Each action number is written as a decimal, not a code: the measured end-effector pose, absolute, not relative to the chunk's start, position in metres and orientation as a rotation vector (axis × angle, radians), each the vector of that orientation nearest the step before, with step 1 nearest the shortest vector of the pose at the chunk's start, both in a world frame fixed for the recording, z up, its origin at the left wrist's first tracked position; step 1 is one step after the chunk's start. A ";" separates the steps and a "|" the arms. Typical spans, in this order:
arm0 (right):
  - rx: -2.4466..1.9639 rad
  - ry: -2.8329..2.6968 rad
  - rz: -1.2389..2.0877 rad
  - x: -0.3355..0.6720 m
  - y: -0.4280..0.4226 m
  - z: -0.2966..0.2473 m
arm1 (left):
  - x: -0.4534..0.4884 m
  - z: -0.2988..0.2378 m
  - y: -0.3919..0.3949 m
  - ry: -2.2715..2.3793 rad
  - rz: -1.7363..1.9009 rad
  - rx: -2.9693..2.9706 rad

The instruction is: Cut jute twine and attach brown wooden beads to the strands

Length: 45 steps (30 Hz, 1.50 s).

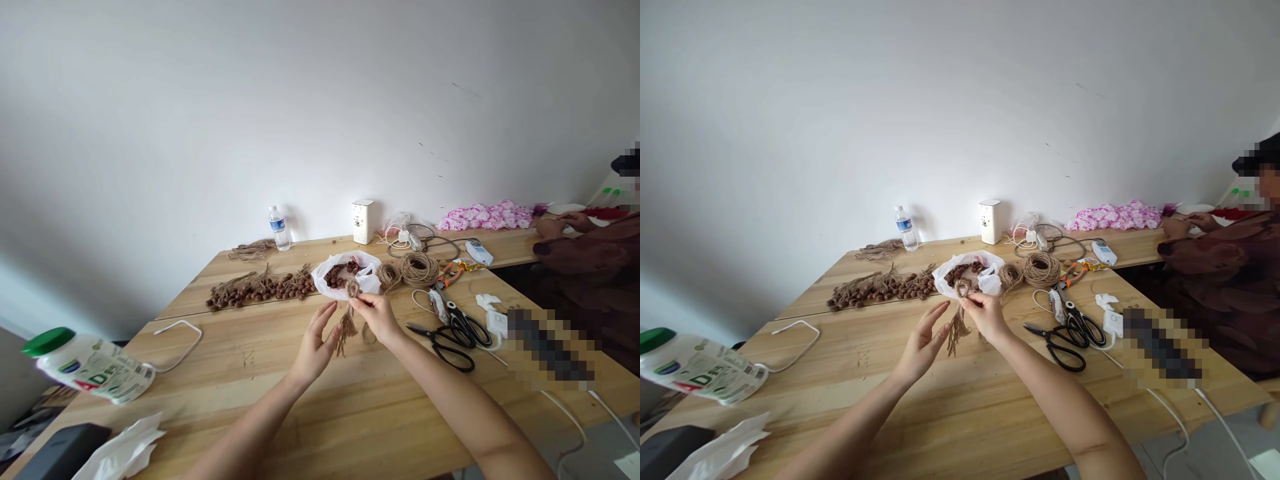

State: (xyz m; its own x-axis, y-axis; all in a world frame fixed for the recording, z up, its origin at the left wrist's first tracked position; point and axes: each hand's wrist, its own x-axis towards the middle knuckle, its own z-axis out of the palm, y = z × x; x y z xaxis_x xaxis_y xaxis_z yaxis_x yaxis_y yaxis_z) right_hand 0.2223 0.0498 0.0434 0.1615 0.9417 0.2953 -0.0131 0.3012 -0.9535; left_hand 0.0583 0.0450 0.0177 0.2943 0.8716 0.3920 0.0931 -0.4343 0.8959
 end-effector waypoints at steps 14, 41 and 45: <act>-1.085 -1.684 0.434 0.193 0.011 0.046 | 0.064 0.031 0.017 0.973 1.295 1.856; -1.238 -1.939 -0.017 0.193 -0.009 0.056 | 0.053 0.043 0.020 0.862 1.020 1.773; -1.257 -1.987 -0.174 0.189 -0.013 0.054 | 0.059 0.037 0.021 0.911 1.124 1.682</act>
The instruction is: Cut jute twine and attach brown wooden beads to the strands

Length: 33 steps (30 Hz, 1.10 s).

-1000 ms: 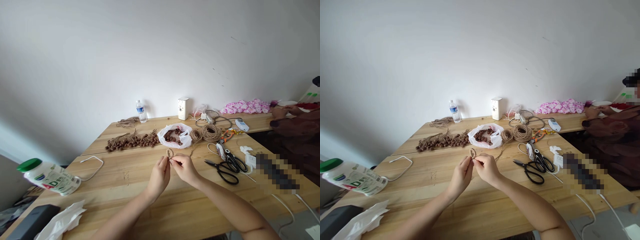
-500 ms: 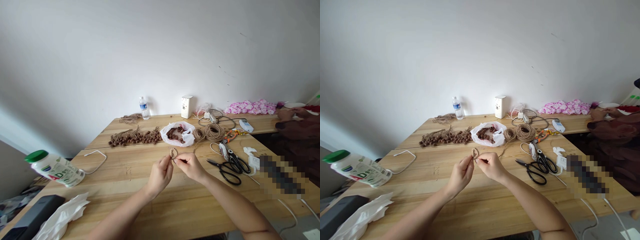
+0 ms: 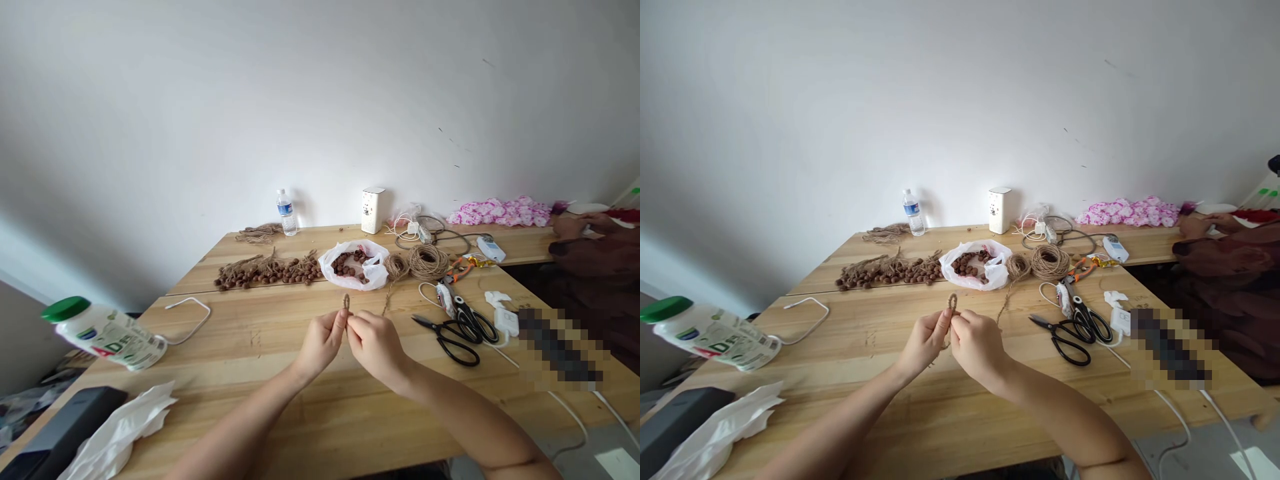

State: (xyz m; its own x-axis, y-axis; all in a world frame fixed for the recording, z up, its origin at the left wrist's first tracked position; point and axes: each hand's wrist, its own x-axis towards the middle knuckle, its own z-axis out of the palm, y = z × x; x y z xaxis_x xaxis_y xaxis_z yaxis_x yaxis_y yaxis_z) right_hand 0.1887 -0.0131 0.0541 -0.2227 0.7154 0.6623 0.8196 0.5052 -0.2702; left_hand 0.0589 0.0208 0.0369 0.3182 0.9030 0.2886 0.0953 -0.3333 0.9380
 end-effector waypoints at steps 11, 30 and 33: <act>-0.950 -1.661 0.738 0.190 -0.013 0.075 | 0.049 0.032 0.018 0.736 1.265 1.337; -1.035 -1.464 0.928 0.189 -0.016 0.073 | 0.048 0.037 0.012 0.813 1.311 1.517; -1.020 -1.515 0.888 0.190 -0.013 0.073 | 0.049 0.039 0.013 0.846 1.299 1.565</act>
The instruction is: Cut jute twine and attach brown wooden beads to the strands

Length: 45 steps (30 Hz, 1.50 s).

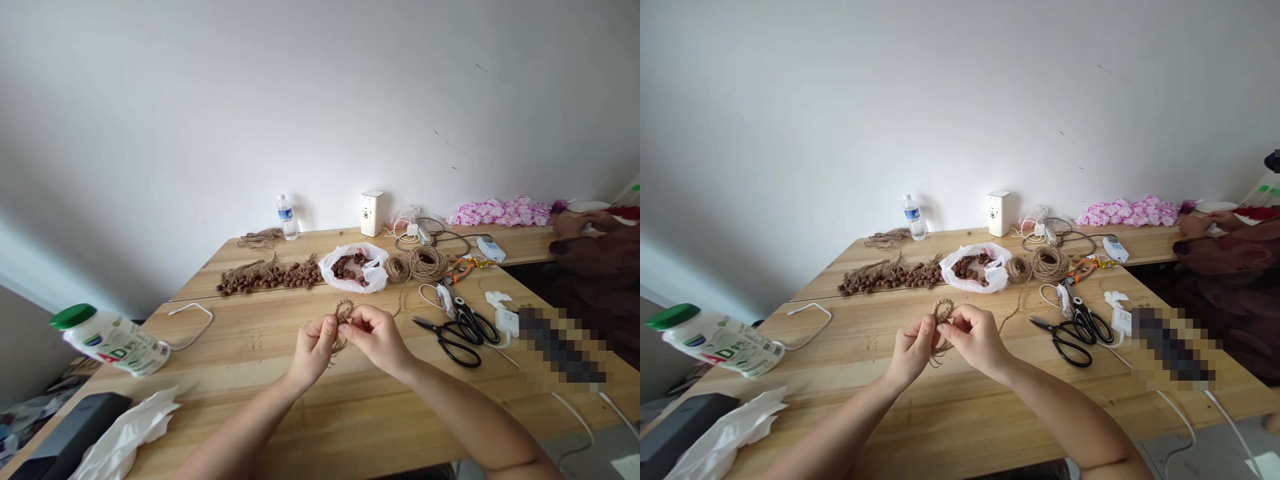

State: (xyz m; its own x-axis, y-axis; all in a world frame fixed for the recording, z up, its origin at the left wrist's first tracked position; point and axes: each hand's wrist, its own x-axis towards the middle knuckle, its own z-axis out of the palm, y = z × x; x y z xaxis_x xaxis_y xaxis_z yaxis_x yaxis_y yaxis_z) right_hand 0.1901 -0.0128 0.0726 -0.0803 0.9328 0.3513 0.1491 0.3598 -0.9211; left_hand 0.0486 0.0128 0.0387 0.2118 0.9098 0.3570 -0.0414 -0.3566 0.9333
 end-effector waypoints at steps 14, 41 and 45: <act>-1.052 -1.399 0.985 0.197 0.005 0.068 | 0.044 0.055 0.019 0.853 0.999 1.664; -1.036 -1.579 1.079 0.198 0.005 0.066 | 0.046 0.057 0.029 0.506 1.116 0.890; -0.994 -1.526 1.118 0.196 0.007 0.063 | 0.047 0.056 0.028 0.503 1.091 0.871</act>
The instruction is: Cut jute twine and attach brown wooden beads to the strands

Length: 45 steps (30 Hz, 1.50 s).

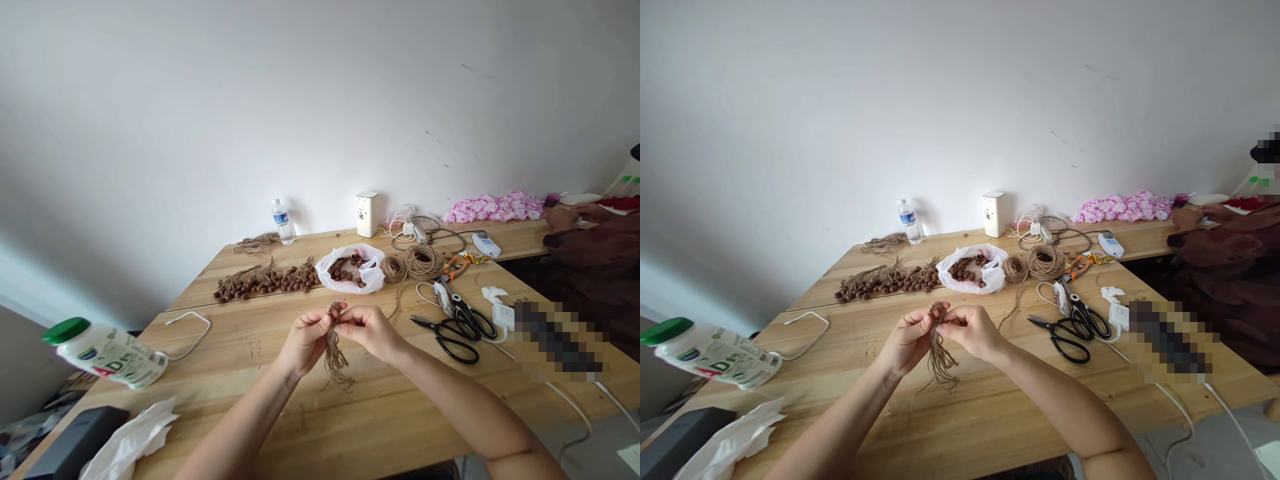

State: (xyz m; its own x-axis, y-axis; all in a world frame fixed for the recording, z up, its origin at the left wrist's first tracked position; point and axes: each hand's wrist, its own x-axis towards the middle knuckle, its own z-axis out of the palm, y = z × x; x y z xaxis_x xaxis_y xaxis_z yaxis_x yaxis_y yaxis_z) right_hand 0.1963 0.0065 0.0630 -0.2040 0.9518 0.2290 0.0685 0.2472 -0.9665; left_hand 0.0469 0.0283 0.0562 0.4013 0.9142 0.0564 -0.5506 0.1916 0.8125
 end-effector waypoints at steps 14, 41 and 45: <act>-1.091 -1.439 0.863 0.201 0.007 0.066 | 0.053 0.040 0.025 0.735 1.105 1.288; -0.777 -1.363 1.365 0.198 0.004 0.066 | 0.047 0.044 0.020 0.282 0.859 0.969; -0.738 -1.426 1.456 0.203 0.008 0.068 | 0.046 0.044 0.019 0.218 0.783 0.972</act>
